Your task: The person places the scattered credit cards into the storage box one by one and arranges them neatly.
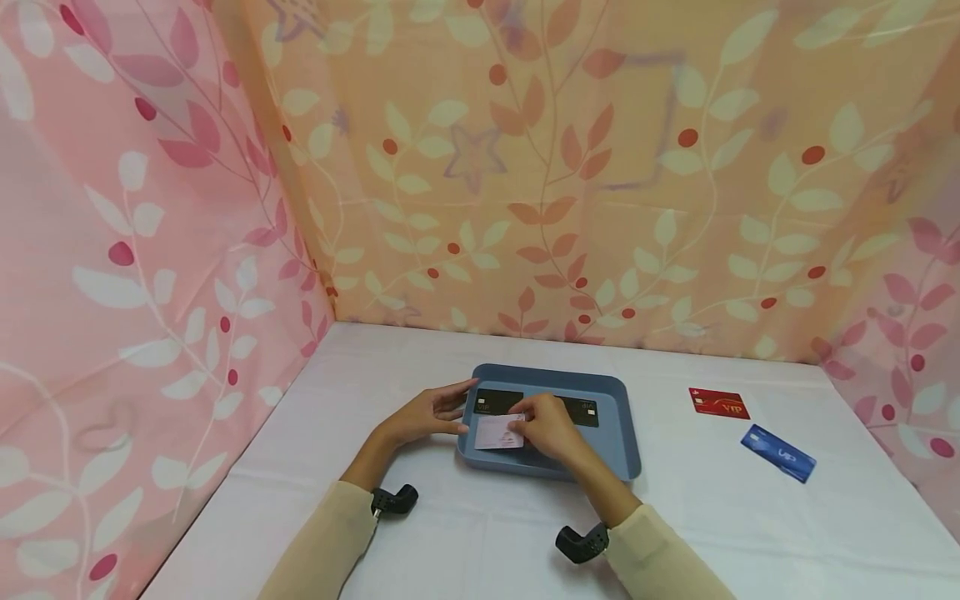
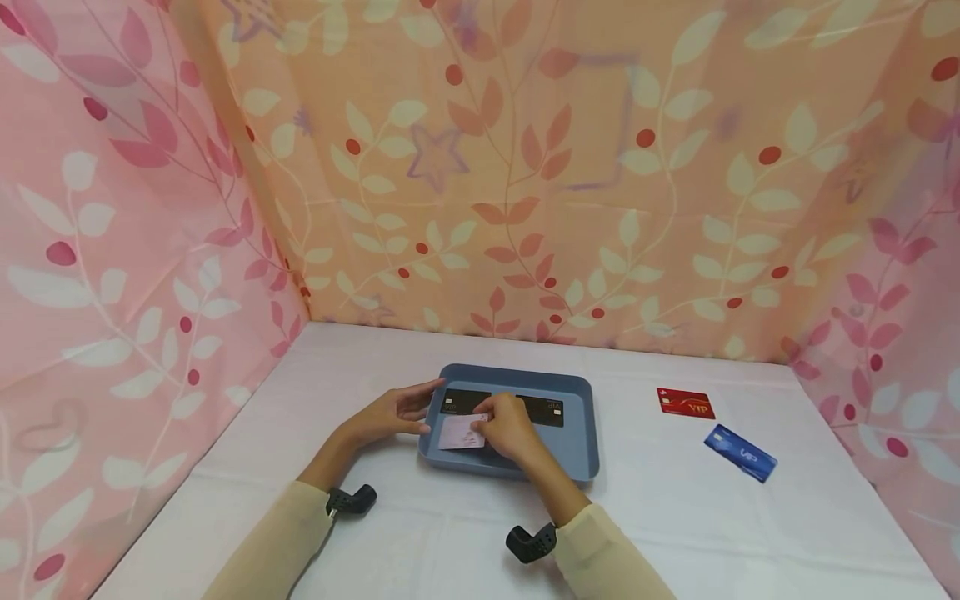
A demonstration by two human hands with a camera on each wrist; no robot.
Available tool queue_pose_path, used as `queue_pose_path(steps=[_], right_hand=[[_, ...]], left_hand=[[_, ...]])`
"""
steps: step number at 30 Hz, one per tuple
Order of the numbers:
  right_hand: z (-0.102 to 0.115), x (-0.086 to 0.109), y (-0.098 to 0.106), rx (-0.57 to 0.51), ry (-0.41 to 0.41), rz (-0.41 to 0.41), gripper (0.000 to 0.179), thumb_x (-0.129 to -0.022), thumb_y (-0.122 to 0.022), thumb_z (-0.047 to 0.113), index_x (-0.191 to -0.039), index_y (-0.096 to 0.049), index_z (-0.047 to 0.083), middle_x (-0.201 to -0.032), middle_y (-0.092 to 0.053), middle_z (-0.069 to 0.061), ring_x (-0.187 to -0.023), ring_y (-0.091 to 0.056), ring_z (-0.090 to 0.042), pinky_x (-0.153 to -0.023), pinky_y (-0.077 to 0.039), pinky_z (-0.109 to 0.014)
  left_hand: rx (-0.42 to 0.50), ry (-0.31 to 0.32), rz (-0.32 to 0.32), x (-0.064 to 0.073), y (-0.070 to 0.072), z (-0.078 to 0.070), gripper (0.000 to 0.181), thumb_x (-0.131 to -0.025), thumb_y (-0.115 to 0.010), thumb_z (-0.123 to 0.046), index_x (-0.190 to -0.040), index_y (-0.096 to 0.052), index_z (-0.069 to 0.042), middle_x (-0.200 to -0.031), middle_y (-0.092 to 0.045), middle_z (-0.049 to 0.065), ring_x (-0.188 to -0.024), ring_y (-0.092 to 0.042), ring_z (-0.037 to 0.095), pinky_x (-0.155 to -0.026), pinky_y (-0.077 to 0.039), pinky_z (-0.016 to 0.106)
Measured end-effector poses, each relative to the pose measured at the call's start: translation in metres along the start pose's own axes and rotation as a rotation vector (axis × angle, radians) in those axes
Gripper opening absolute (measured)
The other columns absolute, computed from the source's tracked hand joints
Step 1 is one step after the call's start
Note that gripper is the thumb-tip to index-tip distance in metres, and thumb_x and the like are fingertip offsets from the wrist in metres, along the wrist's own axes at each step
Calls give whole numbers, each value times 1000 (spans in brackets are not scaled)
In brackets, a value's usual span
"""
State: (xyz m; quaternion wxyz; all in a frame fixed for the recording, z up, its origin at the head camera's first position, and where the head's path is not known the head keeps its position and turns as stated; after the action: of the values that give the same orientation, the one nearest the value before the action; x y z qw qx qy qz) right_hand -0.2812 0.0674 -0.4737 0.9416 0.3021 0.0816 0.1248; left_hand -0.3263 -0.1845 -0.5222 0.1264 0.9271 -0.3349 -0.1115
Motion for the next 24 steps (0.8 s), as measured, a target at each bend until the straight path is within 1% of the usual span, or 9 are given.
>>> queue_pose_path(steps=[4, 7, 9, 15, 22, 24], right_hand=[[-2, 0, -2, -1, -25, -1, 18, -88, -76, 2, -105, -75, -6, -54, -57, -2, -42, -52, -12, -41, -44, -23], [-4, 0, -3, -8, -52, -1, 22, -88, -77, 3, -107, -72, -8, -53, -58, -3, -41, -54, -13, -41, -45, -23], [-4, 0, -4, -1, -56, -2, 24, -88, -77, 3, -108, -70, -9, -53, -59, -3, -41, -55, -15, -40, -47, -24], [-3, 0, -8, 46, -39, -20, 27, -86, -79, 3, -106, -68, -10, -52, -60, -3, -39, -58, -15, -39, -47, -24], [1, -1, -12, 109, -31, -47, 26, -85, -81, 5, -104, -69, -8, -55, -59, -2, -40, -55, -10, -40, -48, -25], [1, -1, -12, 120, -37, -51, 26, -84, -81, 5, -104, -70, -7, -55, -59, -1, -41, -55, -10, -41, -48, -25]], left_hand=[[-6, -9, 2, -1, 0, 2, 87, -89, -80, -11, -161, -31, -13, -166, -25, 8, -150, -29, 31, -113, -41, 37], [-9, -13, 2, -1, 1, 3, 87, -89, -81, -12, -160, -31, -12, -166, -26, 8, -150, -30, 31, -112, -41, 36], [-4, -13, 3, -1, 1, 4, 88, -88, -81, -12, -160, -31, -12, -166, -26, 8, -150, -30, 30, -113, -41, 36], [9, -17, 3, 1, 2, 3, 87, -88, -81, -12, -160, -32, -13, -166, -26, 8, -150, -30, 30, -113, -41, 36], [16, -17, 3, 0, 1, 3, 86, -88, -80, -8, -160, -33, -13, -166, -27, 6, -150, -31, 29, -114, -40, 39], [16, -23, 5, -1, 0, 3, 86, -88, -80, -7, -160, -33, -12, -166, -27, 7, -150, -31, 29, -114, -40, 40]])
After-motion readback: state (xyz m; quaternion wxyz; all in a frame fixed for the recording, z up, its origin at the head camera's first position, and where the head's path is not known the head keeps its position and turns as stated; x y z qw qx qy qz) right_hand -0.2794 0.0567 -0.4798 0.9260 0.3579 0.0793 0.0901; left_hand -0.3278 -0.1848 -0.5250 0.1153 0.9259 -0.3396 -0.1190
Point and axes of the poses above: each hand's wrist, its own x-axis away from the middle knuckle, its own y-axis out of the back of the hand, z = x × y, the point moved 2 cm from there along -x, towards the middle knuckle
